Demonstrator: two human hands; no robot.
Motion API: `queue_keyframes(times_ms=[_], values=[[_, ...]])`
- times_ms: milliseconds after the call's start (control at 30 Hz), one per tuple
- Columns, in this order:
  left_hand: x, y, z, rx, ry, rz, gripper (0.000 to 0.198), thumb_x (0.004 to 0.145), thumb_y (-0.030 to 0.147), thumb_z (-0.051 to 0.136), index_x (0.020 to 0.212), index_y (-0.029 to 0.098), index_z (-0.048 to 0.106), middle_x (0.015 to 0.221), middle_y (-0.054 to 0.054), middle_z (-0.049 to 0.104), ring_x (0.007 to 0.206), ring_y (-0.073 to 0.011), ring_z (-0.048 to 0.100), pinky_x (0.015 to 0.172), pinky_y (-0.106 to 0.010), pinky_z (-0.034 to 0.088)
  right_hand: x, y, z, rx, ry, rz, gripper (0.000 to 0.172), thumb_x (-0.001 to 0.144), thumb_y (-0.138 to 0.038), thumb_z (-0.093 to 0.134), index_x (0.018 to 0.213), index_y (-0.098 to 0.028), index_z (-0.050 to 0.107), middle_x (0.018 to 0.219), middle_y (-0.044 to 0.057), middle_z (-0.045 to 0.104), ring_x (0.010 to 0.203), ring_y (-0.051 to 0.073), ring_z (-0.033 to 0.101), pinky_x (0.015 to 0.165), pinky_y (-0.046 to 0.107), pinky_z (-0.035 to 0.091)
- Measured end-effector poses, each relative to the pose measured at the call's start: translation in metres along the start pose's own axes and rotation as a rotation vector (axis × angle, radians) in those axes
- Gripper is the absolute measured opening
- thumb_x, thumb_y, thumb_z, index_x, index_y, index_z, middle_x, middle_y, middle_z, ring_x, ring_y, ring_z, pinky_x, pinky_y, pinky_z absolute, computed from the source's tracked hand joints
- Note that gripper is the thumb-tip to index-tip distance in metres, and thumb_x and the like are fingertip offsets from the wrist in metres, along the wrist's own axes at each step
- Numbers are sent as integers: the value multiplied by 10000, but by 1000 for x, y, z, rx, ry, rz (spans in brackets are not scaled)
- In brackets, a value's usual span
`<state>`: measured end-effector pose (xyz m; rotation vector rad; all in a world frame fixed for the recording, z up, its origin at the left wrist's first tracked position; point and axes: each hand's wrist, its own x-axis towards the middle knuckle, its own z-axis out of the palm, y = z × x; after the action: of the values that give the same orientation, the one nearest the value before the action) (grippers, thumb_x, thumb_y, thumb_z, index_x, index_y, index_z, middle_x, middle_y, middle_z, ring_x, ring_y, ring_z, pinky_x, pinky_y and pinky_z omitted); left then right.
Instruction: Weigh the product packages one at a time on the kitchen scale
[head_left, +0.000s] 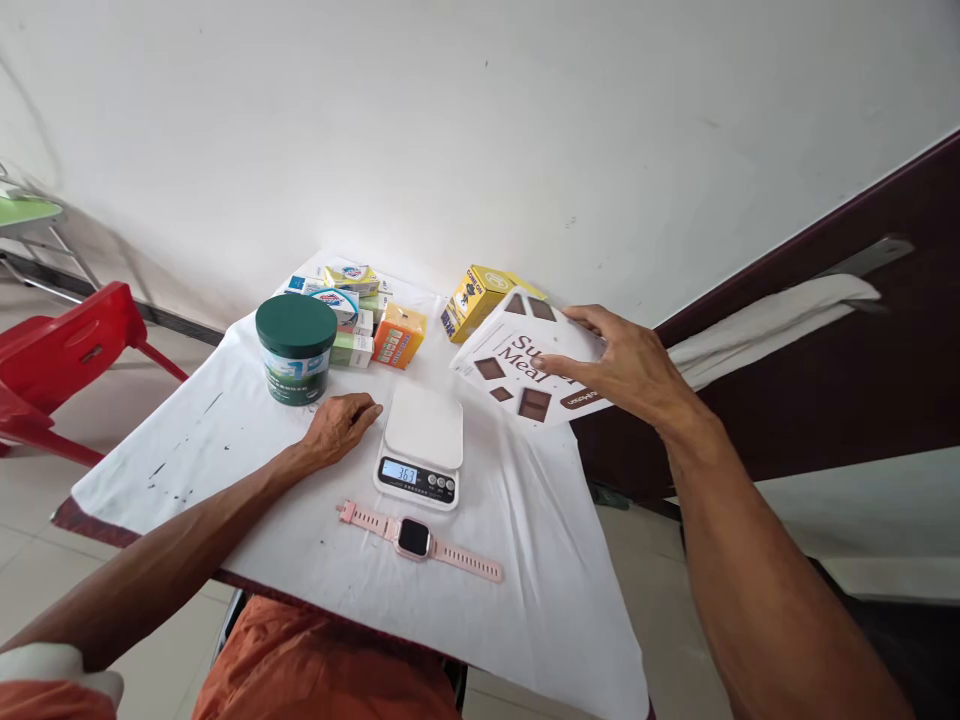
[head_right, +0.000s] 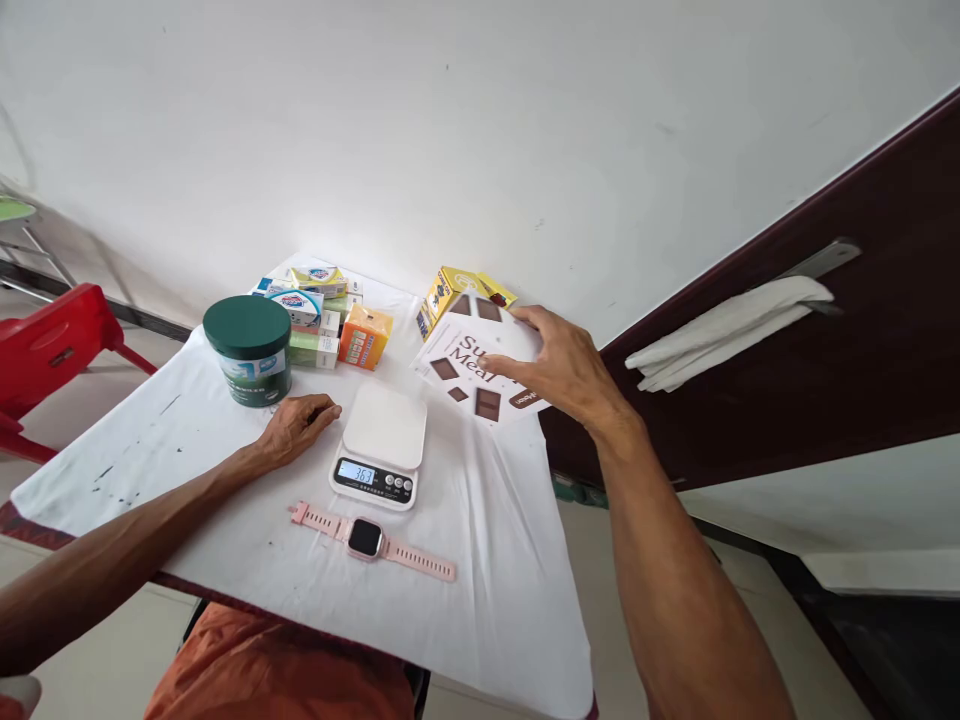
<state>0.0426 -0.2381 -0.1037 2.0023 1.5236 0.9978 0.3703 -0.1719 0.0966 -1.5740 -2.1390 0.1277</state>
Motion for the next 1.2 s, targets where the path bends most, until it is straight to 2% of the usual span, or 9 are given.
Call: queue_keyframes(times_ms=[100, 233, 367, 567, 667, 767, 1000, 1100, 1200], values=[[1, 1, -2, -54, 20, -33, 374, 993, 380, 426, 782, 178, 659, 651, 0, 608, 612, -132, 529, 625, -258, 379, -9, -37, 11, 91, -62, -81, 703, 650, -517, 875, 1267, -232, 696, 1178, 105, 717, 955, 346, 692, 743, 549, 630], [4, -1, -8, -111, 27, -106, 378, 996, 337, 373, 873, 175, 691, 653, 1, 609, 626, -141, 571, 658, -257, 429, -10, -64, 36, 116, -126, -190, 649, 674, -484, 866, 1252, -236, 708, 1223, 100, 713, 1112, 380, 660, 904, 594, 585], [6, -3, -10, -122, 9, -117, 386, 1006, 325, 345, 905, 177, 686, 670, -2, 614, 636, -146, 574, 684, -262, 445, -6, -74, 57, 51, -186, -237, 668, 672, -470, 872, 1262, -213, 696, 1297, 115, 702, 1207, 392, 626, 1051, 582, 496], [9, -5, -8, -71, 13, -126, 329, 998, 346, 403, 912, 178, 672, 710, -15, 638, 667, -162, 555, 707, -277, 434, -8, -73, 76, 37, -240, -223, 683, 699, -459, 860, 1306, -210, 669, 1301, 121, 697, 1211, 399, 626, 1042, 569, 499], [9, -6, -7, -48, 9, -120, 298, 985, 332, 438, 933, 166, 680, 748, -23, 653, 686, -163, 553, 722, -278, 433, -11, -69, 72, 56, -235, -226, 761, 702, -537, 856, 1358, -220, 639, 1370, 133, 650, 1281, 411, 585, 1074, 595, 482], [9, -7, -8, -62, 20, -119, 314, 986, 264, 398, 977, 151, 691, 754, -25, 654, 687, -159, 554, 740, -275, 440, -14, -68, 58, 78, -203, -246, 838, 700, -618, 848, 1420, -281, 583, 1411, 117, 612, 1326, 410, 553, 1077, 626, 482], [9, -9, -8, -71, 26, -124, 332, 974, 215, 379, 1024, 148, 700, 666, 2, 604, 664, -160, 552, 738, -269, 444, -18, -66, 22, 189, -2, -310, 688, 827, -641, 745, 1441, -395, 553, 1444, 83, 564, 1305, 407, 566, 982, 617, 566], [10, -10, -7, -69, 29, -131, 330, 971, 218, 381, 1014, 153, 701, 644, 8, 589, 661, -161, 551, 745, -270, 445, -21, -61, 18, 194, 18, -307, 659, 839, -639, 731, 1436, -424, 554, 1418, 70, 571, 1303, 412, 565, 962, 619, 578], [10, -11, -6, -76, 29, -130, 323, 969, 226, 388, 1009, 153, 700, 648, 8, 591, 660, -161, 553, 745, -273, 445, -24, -53, 23, 203, 14, -259, 670, 814, -633, 758, 1408, -379, 581, 1414, 81, 576, 1294, 394, 575, 967, 593, 581]])
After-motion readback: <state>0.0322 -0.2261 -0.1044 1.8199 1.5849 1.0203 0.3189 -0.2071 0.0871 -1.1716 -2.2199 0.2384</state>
